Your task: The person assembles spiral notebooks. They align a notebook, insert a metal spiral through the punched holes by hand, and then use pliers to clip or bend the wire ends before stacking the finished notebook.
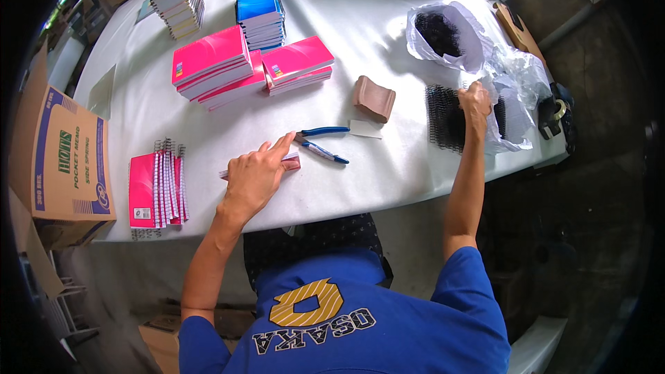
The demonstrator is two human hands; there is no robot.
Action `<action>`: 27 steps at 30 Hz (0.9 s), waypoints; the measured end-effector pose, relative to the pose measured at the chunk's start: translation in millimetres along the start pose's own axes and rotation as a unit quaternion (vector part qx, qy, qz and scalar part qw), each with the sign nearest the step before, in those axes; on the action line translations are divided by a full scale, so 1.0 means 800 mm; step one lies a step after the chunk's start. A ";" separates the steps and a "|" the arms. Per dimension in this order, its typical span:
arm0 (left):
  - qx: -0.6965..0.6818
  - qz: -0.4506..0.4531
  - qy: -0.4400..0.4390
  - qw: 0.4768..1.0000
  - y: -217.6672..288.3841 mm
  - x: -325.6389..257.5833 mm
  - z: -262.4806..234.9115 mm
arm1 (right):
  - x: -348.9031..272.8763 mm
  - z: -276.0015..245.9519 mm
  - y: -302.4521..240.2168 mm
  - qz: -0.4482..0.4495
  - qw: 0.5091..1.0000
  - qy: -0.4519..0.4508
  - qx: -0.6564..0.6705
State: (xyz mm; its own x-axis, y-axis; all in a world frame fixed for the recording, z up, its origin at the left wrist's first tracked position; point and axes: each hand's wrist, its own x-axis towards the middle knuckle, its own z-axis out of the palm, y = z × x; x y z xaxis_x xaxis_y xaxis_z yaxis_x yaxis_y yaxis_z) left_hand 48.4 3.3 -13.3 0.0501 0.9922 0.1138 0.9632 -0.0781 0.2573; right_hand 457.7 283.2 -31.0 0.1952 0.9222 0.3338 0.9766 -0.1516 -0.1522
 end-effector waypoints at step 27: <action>0.018 0.017 0.034 0.999 -0.005 -0.002 0.011 | 0.042 -0.041 0.023 -0.183 0.973 -0.106 -0.096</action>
State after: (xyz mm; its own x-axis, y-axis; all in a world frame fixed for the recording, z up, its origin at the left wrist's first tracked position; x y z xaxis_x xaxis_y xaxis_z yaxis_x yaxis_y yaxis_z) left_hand 46.7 3.3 -22.9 0.0663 0.9800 0.1875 0.9701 -0.1073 0.2176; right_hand 485.4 299.3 7.9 -0.1713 0.9766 0.1304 0.9800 0.1554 0.1241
